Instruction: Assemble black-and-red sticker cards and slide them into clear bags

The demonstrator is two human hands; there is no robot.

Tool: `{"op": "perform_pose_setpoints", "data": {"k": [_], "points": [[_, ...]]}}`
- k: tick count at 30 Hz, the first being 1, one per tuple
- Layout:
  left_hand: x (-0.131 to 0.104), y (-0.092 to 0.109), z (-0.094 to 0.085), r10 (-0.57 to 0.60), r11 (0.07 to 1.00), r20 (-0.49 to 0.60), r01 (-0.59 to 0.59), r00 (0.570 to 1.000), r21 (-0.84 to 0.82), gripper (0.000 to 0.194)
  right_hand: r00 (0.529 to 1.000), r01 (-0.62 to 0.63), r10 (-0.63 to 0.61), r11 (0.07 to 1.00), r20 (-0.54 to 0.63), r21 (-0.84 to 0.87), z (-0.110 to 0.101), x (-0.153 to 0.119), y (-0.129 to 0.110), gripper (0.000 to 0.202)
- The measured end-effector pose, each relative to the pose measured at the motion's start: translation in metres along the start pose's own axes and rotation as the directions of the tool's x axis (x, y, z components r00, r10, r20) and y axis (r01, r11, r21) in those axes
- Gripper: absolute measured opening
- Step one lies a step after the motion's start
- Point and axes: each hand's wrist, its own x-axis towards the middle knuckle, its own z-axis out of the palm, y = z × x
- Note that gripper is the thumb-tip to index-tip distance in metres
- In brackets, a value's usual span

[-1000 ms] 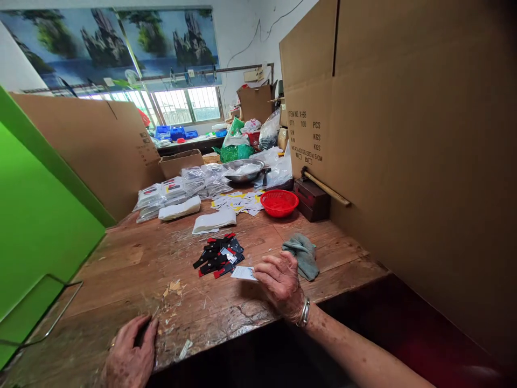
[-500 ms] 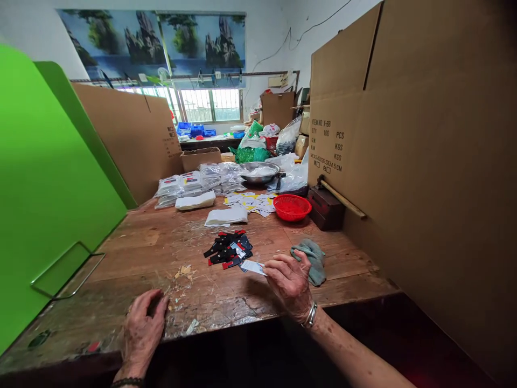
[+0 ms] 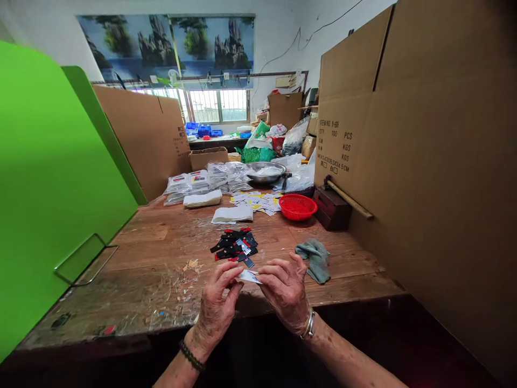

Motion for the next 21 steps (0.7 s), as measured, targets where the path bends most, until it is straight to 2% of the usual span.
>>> {"op": "perform_pose_setpoints", "data": {"k": [4, 13, 15, 18, 21], "points": [[0.002, 0.002, 0.002, 0.074, 0.997, 0.028, -0.074, 0.997, -0.011, 0.013, 1.0, -0.021, 0.021, 0.999, 0.005, -0.027, -0.003, -0.004, 0.001, 0.009], [0.0, -0.006, 0.009, 0.054, 0.997, -0.03, -0.053, 0.998, 0.047, 0.013, 1.0, -0.003, 0.003, 1.0, 0.013, -0.019, 0.004, -0.016, 0.014, 0.01], [-0.002, -0.012, 0.01, 0.046, 0.997, -0.036, -0.044, 0.998, 0.059, 0.013, 0.999, 0.011, -0.01, 0.999, 0.048, -0.037, 0.002, -0.017, 0.027, 0.011], [-0.009, -0.024, 0.013, 0.033, 0.998, -0.052, -0.03, 0.998, 0.061, 0.013, 0.994, 0.013, 0.003, 0.989, 0.108, -0.149, -0.005, -0.018, 0.061, 0.013], [-0.015, -0.034, 0.019, 0.01, 0.998, -0.077, -0.004, 0.997, 0.067, 0.012, 0.979, -0.108, 0.165, 0.918, 0.119, -0.382, -0.011, -0.026, 0.105, 0.017]]}}
